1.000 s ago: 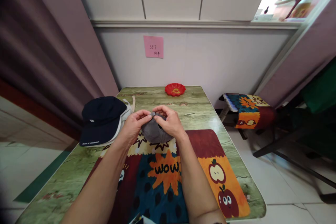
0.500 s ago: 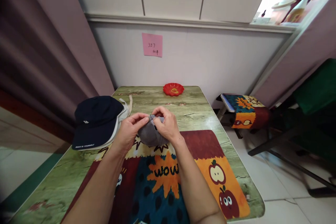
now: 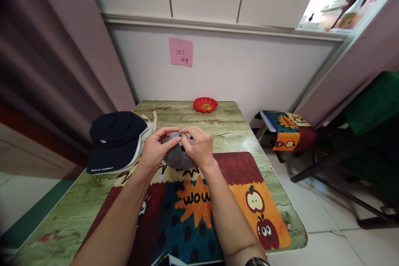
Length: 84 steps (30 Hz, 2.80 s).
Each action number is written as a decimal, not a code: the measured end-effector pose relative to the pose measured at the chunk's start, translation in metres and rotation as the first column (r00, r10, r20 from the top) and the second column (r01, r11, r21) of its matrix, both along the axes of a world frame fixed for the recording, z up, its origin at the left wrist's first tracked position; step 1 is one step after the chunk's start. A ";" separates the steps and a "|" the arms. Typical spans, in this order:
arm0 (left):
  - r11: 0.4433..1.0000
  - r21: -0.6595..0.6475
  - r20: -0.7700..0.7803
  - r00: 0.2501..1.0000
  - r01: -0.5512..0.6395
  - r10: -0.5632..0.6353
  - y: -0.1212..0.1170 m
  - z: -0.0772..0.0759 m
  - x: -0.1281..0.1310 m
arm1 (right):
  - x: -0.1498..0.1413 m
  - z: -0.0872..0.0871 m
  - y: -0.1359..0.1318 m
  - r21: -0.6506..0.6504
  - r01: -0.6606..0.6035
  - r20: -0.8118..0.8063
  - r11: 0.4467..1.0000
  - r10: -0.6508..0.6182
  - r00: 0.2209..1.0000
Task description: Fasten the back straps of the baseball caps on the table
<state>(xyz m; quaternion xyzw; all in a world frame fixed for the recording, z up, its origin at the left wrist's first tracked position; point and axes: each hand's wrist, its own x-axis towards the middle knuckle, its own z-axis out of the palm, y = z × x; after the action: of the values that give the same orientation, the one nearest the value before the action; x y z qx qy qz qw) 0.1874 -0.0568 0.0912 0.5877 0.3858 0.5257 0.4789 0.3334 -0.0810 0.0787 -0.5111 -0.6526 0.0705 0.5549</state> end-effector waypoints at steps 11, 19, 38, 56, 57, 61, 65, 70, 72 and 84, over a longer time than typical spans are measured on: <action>0.954 0.225 -0.203 0.948 -0.198 0.245 -0.004 -0.006 0.009 | -0.015 -0.010 0.014 -0.197 -0.276 -0.743 0.941 0.040 0.668; 0.962 0.228 -0.213 0.956 -0.151 0.200 -0.003 -0.007 0.001 | -0.004 -0.003 0.008 -0.088 -0.252 -0.437 0.964 0.190 0.879; 0.993 -0.089 0.212 0.973 -0.073 0.090 -0.002 -0.006 -0.001 | 0.010 -0.013 0.014 -0.271 -0.577 -0.584 0.770 0.345 0.735; 0.959 -0.264 0.401 0.893 -0.100 0.203 0.002 -0.005 0.000 | 0.025 -0.012 0.018 -0.248 -0.482 -0.689 0.840 0.197 0.697; 0.956 -0.271 0.401 0.890 -0.110 0.216 0.002 -0.005 0.000 | 0.024 -0.013 0.018 -0.245 -0.480 -0.692 0.842 0.195 0.695; 0.967 -0.221 0.354 0.913 -0.130 0.204 0.001 -0.005 -0.003 | 0.023 -0.014 0.020 -0.249 -0.426 -0.689 0.870 0.150 0.709; 0.991 -0.107 0.185 0.977 -0.082 0.101 -0.004 0.002 -0.006 | 0.024 -0.013 0.022 -0.183 -0.258 -0.753 0.948 0.034 0.657; 0.996 -0.083 0.036 0.999 -0.023 0.026 -0.007 0.009 -0.009 | 0.023 -0.005 0.018 -0.010 -0.350 -0.858 0.937 0.172 0.484; 0.997 -0.072 -0.094 0.994 0.041 -0.048 -0.008 0.008 -0.010 | 0.023 -0.003 0.015 0.003 -0.388 -0.850 0.922 0.206 0.484; 0.917 0.309 -0.096 0.951 -0.251 0.293 -0.016 0.012 -0.011 | 0.027 -0.001 0.010 -0.144 -0.289 -0.771 0.946 0.076 0.632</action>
<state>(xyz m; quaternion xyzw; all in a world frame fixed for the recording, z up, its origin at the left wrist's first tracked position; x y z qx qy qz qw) 0.1768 -0.0723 0.1028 0.6282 0.4143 0.5960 0.2804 0.3603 -0.0707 0.0773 -0.4322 -0.3953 0.4162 0.6955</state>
